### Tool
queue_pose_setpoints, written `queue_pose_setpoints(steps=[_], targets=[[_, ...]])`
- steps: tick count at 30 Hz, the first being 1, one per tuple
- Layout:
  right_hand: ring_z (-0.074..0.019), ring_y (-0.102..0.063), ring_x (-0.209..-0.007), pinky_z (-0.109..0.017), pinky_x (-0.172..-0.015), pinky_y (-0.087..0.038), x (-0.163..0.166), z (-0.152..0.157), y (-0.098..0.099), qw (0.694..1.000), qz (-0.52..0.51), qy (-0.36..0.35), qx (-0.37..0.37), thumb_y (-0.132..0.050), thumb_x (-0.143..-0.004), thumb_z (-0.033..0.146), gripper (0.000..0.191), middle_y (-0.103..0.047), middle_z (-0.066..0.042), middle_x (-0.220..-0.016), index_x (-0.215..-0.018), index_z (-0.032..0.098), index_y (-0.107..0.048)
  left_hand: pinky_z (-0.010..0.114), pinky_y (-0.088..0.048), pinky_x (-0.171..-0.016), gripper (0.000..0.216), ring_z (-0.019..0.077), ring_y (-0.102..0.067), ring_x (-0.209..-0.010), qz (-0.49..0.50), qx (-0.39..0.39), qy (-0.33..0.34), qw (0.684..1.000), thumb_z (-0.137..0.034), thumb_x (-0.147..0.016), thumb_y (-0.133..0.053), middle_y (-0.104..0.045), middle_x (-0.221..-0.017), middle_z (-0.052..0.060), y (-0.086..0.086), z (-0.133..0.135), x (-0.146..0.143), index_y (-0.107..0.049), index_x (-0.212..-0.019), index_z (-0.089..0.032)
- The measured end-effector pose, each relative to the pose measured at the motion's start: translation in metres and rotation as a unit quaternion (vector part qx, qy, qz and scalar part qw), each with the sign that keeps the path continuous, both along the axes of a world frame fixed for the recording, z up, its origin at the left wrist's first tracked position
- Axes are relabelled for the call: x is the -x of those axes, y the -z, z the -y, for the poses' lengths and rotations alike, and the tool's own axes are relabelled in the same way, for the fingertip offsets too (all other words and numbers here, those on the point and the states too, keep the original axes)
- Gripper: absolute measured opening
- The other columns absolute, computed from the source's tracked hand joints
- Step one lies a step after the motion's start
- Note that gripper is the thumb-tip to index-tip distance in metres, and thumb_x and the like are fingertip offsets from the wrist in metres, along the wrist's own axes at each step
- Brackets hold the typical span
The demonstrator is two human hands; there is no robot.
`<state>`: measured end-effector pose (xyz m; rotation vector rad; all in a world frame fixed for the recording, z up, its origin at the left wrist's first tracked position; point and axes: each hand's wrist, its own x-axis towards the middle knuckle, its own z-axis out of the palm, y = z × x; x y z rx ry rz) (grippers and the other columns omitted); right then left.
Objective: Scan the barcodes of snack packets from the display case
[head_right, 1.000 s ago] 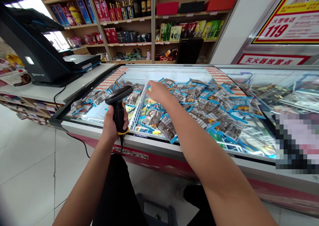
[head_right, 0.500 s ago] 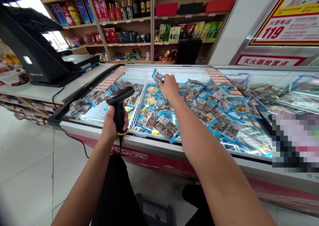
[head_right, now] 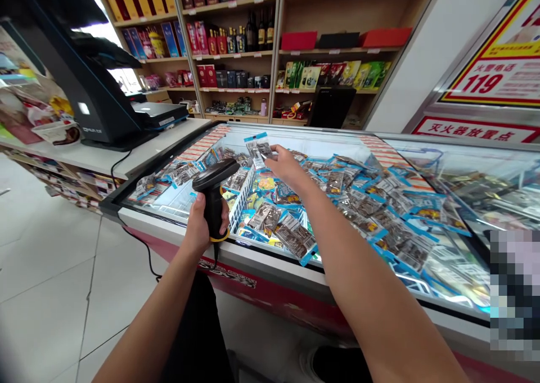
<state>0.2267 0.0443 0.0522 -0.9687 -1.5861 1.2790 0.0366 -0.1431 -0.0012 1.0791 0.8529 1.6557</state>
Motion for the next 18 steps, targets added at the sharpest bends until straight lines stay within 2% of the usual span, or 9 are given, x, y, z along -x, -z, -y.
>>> queue_pose_setpoints(steps=[6,13,18], targets=[[-0.023,-0.081,-0.096,-0.049,-0.101,-0.074,0.005,0.004,0.002,0.999,0.043,0.005,0.01,-0.074,-0.086,0.005,0.032,-0.076,-0.001,-0.097,-0.106,0.028,-0.063,0.026,-0.035,-0.04,0.074,0.0103,-0.047,-0.038,0.006,0.001,0.02,1.0,-0.096,-0.092,-0.06,-0.057,-0.062,-0.004,0.002,-0.002,-0.001,-0.056,-0.084,-0.022],[-0.0254,-0.081,-0.107,-0.049,-0.105,-0.073,0.005,0.011,-0.001,0.995,0.098,0.013,0.004,-0.074,-0.09,0.008,0.033,-0.08,-0.006,-0.111,-0.117,0.026,-0.065,0.025,-0.036,-0.041,0.075,0.0096,-0.048,-0.039,0.013,-0.01,0.024,1.0,-0.097,-0.091,-0.061,-0.057,-0.063,-0.004,0.002,-0.003,-0.001,-0.056,-0.084,-0.022],[-0.0226,-0.078,-0.097,-0.046,-0.102,-0.073,0.004,0.006,0.005,0.996,0.092,0.004,-0.003,-0.076,-0.089,0.012,0.037,-0.073,-0.003,-0.1,-0.123,0.026,-0.066,0.024,-0.034,-0.04,0.07,0.0101,-0.05,-0.038,0.043,-0.015,0.024,0.999,-0.092,-0.091,-0.068,-0.06,-0.066,-0.005,0.003,-0.004,-0.001,-0.058,-0.094,-0.023]])
